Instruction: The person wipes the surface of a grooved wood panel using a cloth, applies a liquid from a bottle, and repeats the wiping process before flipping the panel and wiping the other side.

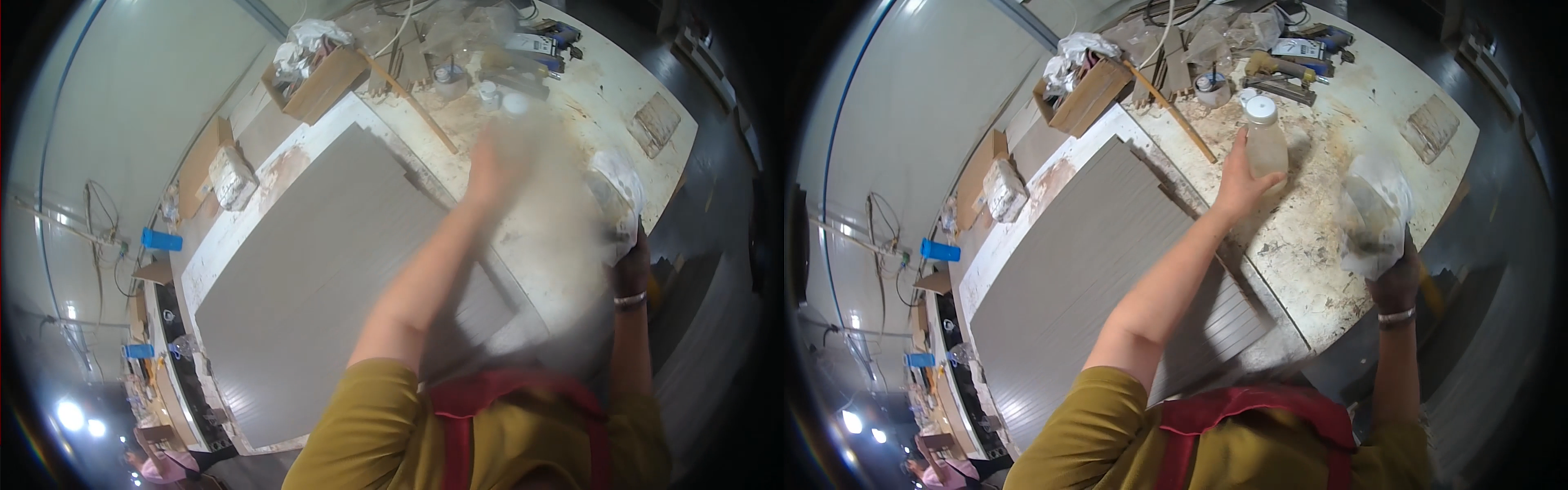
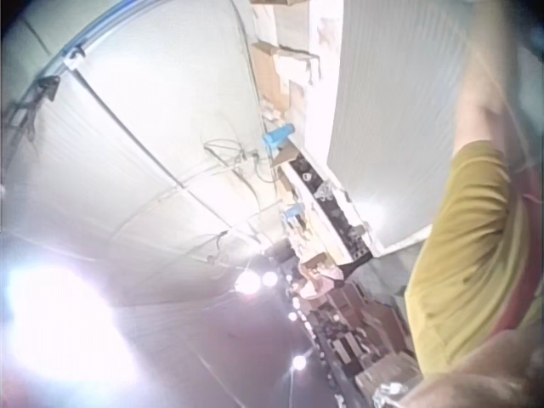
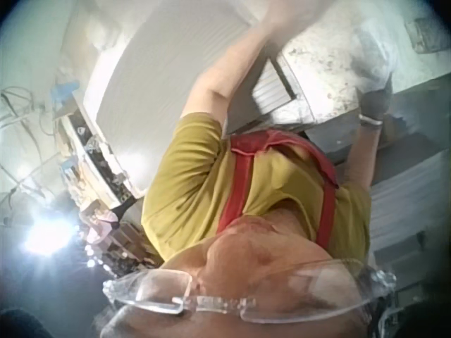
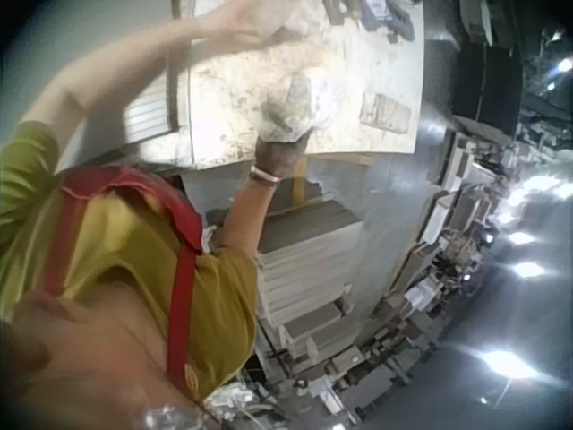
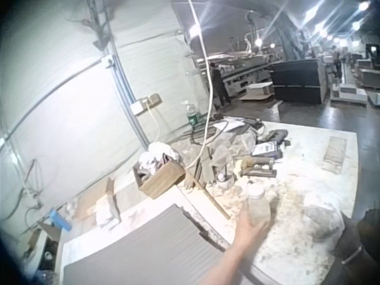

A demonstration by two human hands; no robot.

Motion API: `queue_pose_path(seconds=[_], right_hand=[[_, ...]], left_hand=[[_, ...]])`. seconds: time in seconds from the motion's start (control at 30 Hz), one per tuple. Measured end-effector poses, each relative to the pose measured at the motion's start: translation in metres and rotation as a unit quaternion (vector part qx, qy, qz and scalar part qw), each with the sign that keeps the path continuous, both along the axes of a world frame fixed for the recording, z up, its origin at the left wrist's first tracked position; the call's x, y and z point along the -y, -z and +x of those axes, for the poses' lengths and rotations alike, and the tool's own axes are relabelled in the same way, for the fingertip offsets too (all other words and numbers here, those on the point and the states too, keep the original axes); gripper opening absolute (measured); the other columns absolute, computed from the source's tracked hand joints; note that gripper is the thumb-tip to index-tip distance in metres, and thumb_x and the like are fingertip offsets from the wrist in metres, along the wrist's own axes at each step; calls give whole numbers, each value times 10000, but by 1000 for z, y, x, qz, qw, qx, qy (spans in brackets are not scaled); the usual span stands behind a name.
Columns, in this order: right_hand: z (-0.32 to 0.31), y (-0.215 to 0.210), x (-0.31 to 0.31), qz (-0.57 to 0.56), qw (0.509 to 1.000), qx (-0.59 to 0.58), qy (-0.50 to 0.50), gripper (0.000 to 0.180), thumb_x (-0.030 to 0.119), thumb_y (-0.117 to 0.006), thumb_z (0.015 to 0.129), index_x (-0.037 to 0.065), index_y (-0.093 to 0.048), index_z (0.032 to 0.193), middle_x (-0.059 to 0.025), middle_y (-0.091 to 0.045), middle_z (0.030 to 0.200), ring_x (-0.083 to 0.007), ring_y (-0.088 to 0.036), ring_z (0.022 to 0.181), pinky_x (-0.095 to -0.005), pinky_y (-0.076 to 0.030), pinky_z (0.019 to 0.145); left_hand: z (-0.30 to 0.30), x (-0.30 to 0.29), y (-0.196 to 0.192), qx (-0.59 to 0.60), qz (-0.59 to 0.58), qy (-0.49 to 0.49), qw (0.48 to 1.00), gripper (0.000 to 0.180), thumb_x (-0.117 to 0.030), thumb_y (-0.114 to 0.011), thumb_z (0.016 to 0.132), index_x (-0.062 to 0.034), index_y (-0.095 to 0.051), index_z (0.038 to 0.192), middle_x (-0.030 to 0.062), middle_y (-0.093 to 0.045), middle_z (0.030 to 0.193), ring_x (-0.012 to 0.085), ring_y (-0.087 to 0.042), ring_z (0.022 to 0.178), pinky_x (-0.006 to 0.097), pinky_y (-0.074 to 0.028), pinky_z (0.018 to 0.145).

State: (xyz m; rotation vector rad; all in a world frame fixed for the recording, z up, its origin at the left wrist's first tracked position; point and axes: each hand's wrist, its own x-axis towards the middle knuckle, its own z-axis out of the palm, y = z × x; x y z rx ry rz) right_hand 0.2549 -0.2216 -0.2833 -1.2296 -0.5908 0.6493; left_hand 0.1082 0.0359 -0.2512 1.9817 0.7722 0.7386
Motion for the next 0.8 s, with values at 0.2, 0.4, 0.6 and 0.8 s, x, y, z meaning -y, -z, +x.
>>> queue_pose_path(seconds=[0.2,0.4,0.6,0.8], right_hand=[[-63,-59,-31,70,995,-57,-47,456,269,-418,960,-53,-411,1283,-158,-578,1140,-222,-606,963,-327,-507,841],[-197,-73,-188,8,965,30,-261,368,277,-426,951,33,-496,1217,-135,-560,1173,-238,-523,1095,-363,-415,943],[-337,6,-262,-55,745,578,-330,346,302,-421,945,90,-545,1190,-115,-538,1241,-272,-463,1201,-385,-344,1026],[-223,9,-326,-317,678,648,-141,286,254,-410,913,81,-579,1065,-131,-579,1147,-291,-522,1117,-406,-418,939]], left_hand=[[-179,-37,-32,-30,55,-161,985,697,-315,-663,822,-36,-343,1374,217,-386,1378,328,-364,1286,410,-301,1053],[-499,-51,25,-321,243,-350,846,546,-285,-537,898,-7,-383,1342,210,-401,1368,361,-356,1280,423,-289,1060],[-566,-6,45,-457,153,-369,795,505,-355,-441,932,-110,-377,1368,117,-314,1446,320,-284,1324,479,-249,1048],[-552,-7,50,-457,177,-380,784,484,-375,-413,940,-134,-389,1360,99,-330,1437,300,-276,1329,493,-235,1040]])
